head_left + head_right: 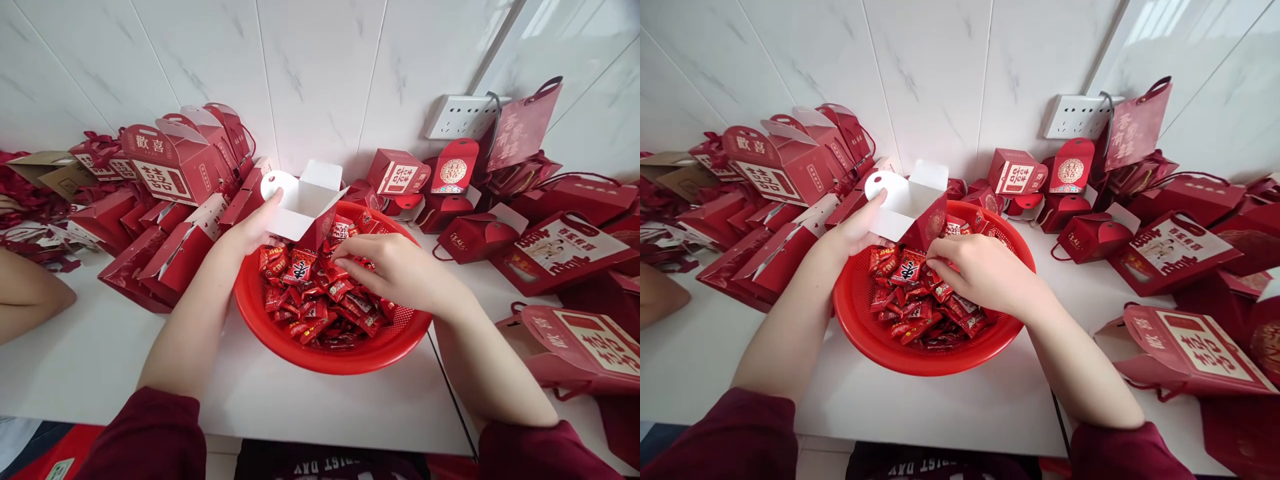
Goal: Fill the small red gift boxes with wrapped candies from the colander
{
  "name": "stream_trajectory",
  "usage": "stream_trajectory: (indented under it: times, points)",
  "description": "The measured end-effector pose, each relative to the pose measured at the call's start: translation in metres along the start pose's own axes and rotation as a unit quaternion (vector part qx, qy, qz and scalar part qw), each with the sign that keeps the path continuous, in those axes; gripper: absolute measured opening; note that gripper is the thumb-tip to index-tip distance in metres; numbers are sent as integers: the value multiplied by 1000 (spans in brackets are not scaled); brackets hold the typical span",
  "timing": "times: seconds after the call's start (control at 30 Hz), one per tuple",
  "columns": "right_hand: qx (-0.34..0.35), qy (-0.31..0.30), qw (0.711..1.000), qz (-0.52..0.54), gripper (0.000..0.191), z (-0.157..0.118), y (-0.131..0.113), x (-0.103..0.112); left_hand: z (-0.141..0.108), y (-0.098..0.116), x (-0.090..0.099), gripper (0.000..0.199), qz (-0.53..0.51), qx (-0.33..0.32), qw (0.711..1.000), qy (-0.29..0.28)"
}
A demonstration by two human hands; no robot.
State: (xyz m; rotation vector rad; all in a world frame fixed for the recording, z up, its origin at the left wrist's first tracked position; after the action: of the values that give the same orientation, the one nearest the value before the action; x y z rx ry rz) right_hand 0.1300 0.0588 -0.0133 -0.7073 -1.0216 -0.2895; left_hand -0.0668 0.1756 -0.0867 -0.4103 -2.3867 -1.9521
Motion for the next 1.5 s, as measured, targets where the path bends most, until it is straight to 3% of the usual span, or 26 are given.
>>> stream_trajectory:
  times: [0.13, 0.23, 0.4, 0.5, 0.57, 0.77, 0.87, 1.07, 1.2, 1.37, 1.5]
  points:
    - [-11, -26, 999, 23, 21, 6, 1, 1, 4, -4, 2, 81, 31, 1, 1000, 4]
    - [20, -77, 996, 32, 18, 23, -9, -6, 5, -4, 2, 80, 36, -2, 999, 3]
    - [127, -213, 966, 69, 23, 53, -37, -62, 2, -2, 1, 77, 43, 5, 999, 14]
    - [126, -277, 952, 23, 27, 61, -33, -101, -1, -2, -1, 76, 50, 6, 999, 10]
    - [111, -314, 943, 17, 30, 61, -26, -115, -2, -2, -2, 75, 51, 5, 999, 6]
    - [39, -313, 948, 33, 25, 61, -7, -104, -1, -4, -3, 72, 51, 6, 999, -6]
    - [7, -366, 929, 49, 33, 52, -1, -107, -2, -2, -4, 73, 52, 4, 999, -8]
    - [67, -409, 910, -23, 64, 40, 0, -112, -4, 1, -6, 73, 49, 0, 999, -9]
    - [52, -444, 892, -70, 86, 35, -1, -116, -3, -1, -5, 72, 44, 2, 999, -14]
    - [66, -439, 891, -99, 81, 35, -6, -121, -1, -3, -5, 72, 41, 1, 999, -29]
    - [78, -419, 904, -29, 76, 37, -4, -119, -1, -3, -5, 71, 39, 6, 999, -24]
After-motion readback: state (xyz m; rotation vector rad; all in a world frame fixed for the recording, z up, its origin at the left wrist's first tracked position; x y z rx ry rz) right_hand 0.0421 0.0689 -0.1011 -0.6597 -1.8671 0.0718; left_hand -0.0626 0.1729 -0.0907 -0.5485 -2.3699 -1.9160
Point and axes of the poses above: each hand's wrist, its own z-axis towards the middle knuckle, its own x-axis out of the back of the hand, y = z × x, the point moved 8 cm from there along z, towards the middle knuckle, and after that the axes turned 2 degrees about z, right-handed, at the moved point
